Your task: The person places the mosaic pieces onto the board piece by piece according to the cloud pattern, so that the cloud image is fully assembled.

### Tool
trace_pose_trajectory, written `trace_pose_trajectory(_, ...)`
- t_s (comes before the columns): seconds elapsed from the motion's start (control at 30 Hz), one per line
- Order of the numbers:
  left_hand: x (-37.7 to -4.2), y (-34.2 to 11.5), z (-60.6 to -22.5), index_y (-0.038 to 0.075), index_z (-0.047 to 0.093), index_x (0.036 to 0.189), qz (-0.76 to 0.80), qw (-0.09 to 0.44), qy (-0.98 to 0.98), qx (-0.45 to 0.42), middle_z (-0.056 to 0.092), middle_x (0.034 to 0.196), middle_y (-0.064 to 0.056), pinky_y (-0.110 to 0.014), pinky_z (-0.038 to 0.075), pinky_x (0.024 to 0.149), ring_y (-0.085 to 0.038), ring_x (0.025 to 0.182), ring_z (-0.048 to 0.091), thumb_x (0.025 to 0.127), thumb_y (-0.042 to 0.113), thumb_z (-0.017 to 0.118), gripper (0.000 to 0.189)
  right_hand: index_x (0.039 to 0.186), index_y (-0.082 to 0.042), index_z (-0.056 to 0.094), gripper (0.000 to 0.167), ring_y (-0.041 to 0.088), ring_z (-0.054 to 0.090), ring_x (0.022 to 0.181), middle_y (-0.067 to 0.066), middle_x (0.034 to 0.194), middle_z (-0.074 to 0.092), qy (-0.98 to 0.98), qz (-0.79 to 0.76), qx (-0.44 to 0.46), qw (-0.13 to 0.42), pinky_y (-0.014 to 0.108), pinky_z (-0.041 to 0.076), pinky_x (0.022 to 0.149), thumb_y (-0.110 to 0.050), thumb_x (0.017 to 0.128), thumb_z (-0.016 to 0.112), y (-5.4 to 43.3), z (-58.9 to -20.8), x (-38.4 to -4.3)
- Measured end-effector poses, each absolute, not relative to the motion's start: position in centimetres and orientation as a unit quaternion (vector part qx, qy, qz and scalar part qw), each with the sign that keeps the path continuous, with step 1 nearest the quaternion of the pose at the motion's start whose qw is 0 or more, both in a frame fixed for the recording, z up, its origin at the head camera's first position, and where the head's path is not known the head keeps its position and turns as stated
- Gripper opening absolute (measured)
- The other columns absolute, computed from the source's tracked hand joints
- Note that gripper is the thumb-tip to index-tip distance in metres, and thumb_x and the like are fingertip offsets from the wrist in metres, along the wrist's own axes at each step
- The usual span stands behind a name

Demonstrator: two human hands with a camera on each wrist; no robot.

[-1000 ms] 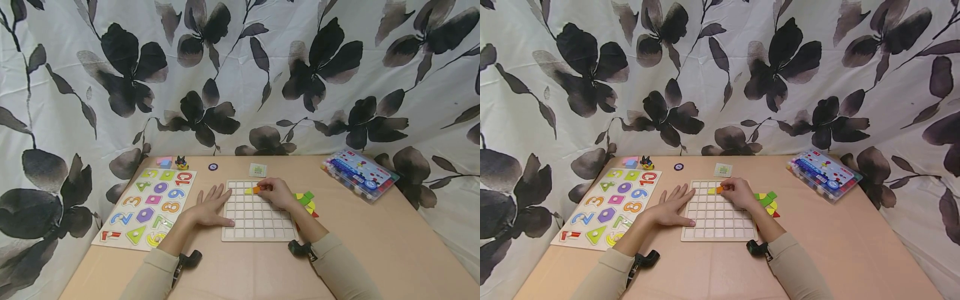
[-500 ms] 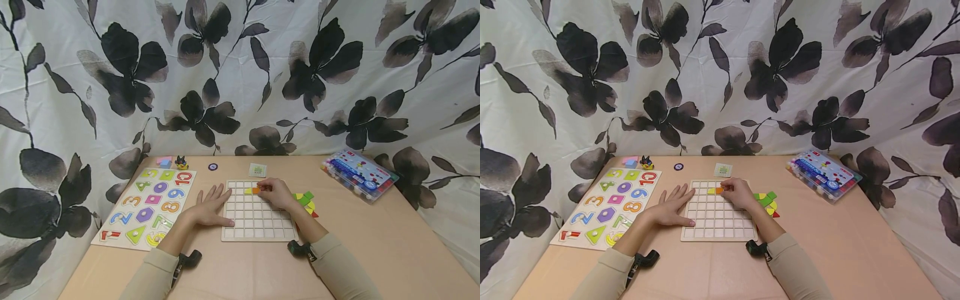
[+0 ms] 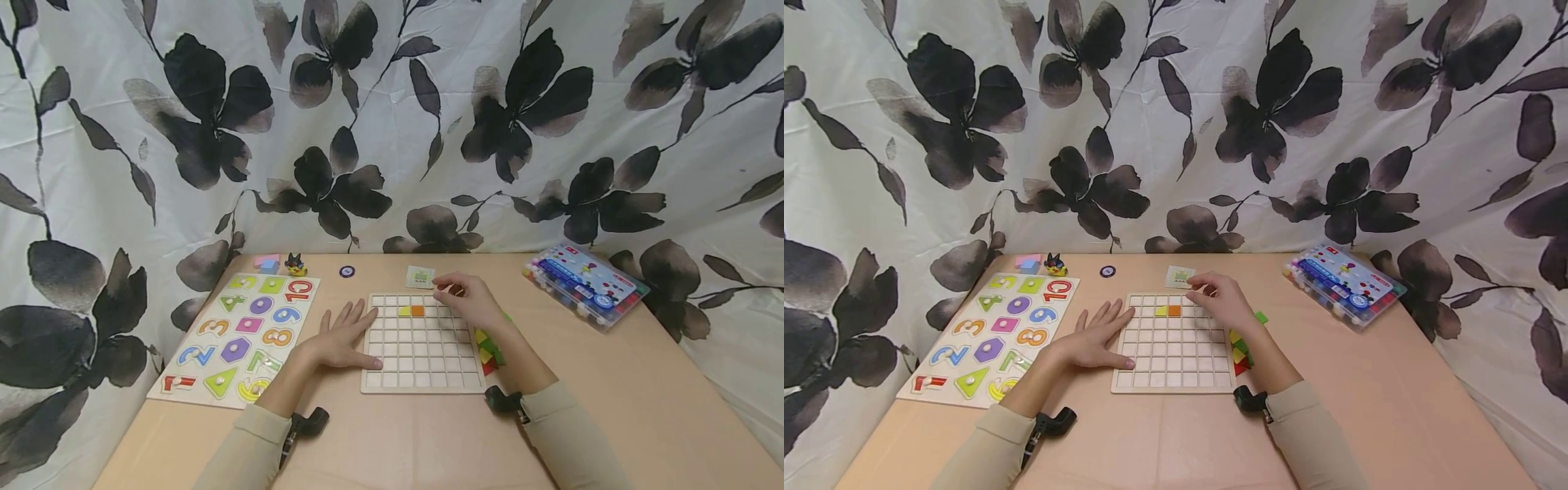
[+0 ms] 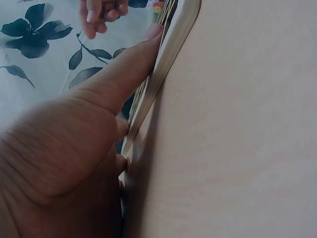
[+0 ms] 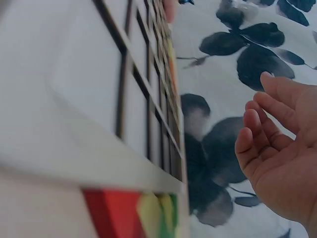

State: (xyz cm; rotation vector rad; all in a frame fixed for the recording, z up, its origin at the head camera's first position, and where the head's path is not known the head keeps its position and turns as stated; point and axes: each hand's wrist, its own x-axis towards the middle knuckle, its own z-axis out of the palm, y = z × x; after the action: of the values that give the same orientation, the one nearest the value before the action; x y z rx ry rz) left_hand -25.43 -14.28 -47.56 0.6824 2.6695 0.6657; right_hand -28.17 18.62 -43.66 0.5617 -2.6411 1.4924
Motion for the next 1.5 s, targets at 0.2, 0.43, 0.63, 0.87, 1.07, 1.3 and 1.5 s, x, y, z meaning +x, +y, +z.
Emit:
trace_pose_trajectory(0.2, -25.3, -14.1, -46.8, 0.024, 0.018, 0.169, 0.206, 0.158, 0.936, 0.239, -0.002, 0.177, -0.014, -0.07, -0.014, 0.123, -0.038, 0.163, -0.008, 0.077, 0.078, 0.072, 0.119, 0.126, -0.013, 0.074, 0.029, 0.023, 0.059, 0.096, 0.007, 0.119, 0.073, -0.871, 0.449, 0.197, 0.042, 0.027, 0.052, 0.081, -0.024, 0.099, 0.073, 20.7, -42.5, -27.7)
trace_pose_trajectory(0.43, -25.2, -14.2, -47.0, 0.023, 0.018, 0.169, 0.216, 0.158, 0.934, 0.237, -0.002, 0.176, -0.015, -0.07, -0.014, 0.123, -0.039, 0.163, -0.007, 0.077, 0.078, 0.073, 0.121, 0.125, -0.013, 0.075, 0.027, 0.024, 0.06, 0.096, 0.013, 0.122, 0.072, -0.891, 0.411, 0.192, 0.017, 0.03, 0.053, 0.082, -0.022, 0.1, 0.072, 23.2, -42.1, -28.0)
trace_pose_trajectory(0.63, -25.3, -14.1, -47.0, 0.026, 0.016, 0.169, 0.191, 0.158, 0.94, 0.233, -0.004, 0.177, -0.011, -0.069, -0.013, 0.124, -0.035, 0.163, -0.009, 0.079, 0.077, 0.072, 0.117, 0.128, -0.006, 0.073, 0.031, 0.027, 0.057, 0.096, 0.011, 0.113, 0.071, -0.904, 0.387, 0.178, -0.039, 0.031, 0.054, 0.077, -0.016, 0.099, 0.072, 25.4, -42.6, -28.4)
trace_pose_trajectory(0.87, -25.3, -14.1, -46.8, 0.025, 0.017, 0.169, 0.194, 0.158, 0.939, 0.236, -0.004, 0.177, -0.011, -0.069, -0.013, 0.123, -0.036, 0.163, -0.008, 0.078, 0.077, 0.072, 0.118, 0.123, -0.002, 0.074, 0.028, 0.026, 0.058, 0.095, 0.013, 0.115, 0.074, -0.915, 0.356, 0.156, -0.103, 0.031, 0.053, 0.082, -0.007, 0.096, 0.072, 27.2, -43.6, -28.9)
trace_pose_trajectory(1.07, -25.3, -14.1, -46.9, 0.025, 0.018, 0.169, 0.198, 0.159, 0.938, 0.236, -0.004, 0.177, -0.012, -0.069, -0.014, 0.123, -0.036, 0.163, -0.009, 0.078, 0.076, 0.073, 0.118, 0.117, -0.002, 0.076, 0.022, 0.023, 0.06, 0.094, 0.01, 0.108, 0.075, -0.917, 0.343, 0.149, -0.141, 0.031, 0.054, 0.088, -0.003, 0.095, 0.072, 27.9, -44.4, -29.1)
trace_pose_trajectory(1.3, -25.3, -14.2, -47.2, 0.021, 0.019, 0.168, 0.211, 0.158, 0.935, 0.237, -0.003, 0.176, -0.014, -0.069, -0.014, 0.123, -0.039, 0.163, -0.007, 0.076, 0.077, 0.074, 0.121, 0.106, -0.004, 0.078, 0.015, 0.021, 0.056, 0.086, 0.008, 0.095, 0.069, -0.919, 0.328, 0.175, -0.128, 0.028, 0.051, 0.077, -0.001, 0.094, 0.072, 28.1, -45.0, -29.4)
trace_pose_trajectory(1.5, -25.3, -14.2, -47.1, 0.025, 0.018, 0.169, 0.199, 0.158, 0.938, 0.235, -0.004, 0.177, -0.011, -0.068, -0.014, 0.124, -0.036, 0.163, -0.009, 0.077, 0.077, 0.073, 0.119, 0.099, -0.006, 0.073, 0.011, 0.022, 0.055, 0.086, 0.005, 0.088, 0.063, -0.914, 0.338, 0.182, -0.131, 0.03, 0.049, 0.078, 0.003, 0.093, 0.072, 28.2, -45.3, -29.5)
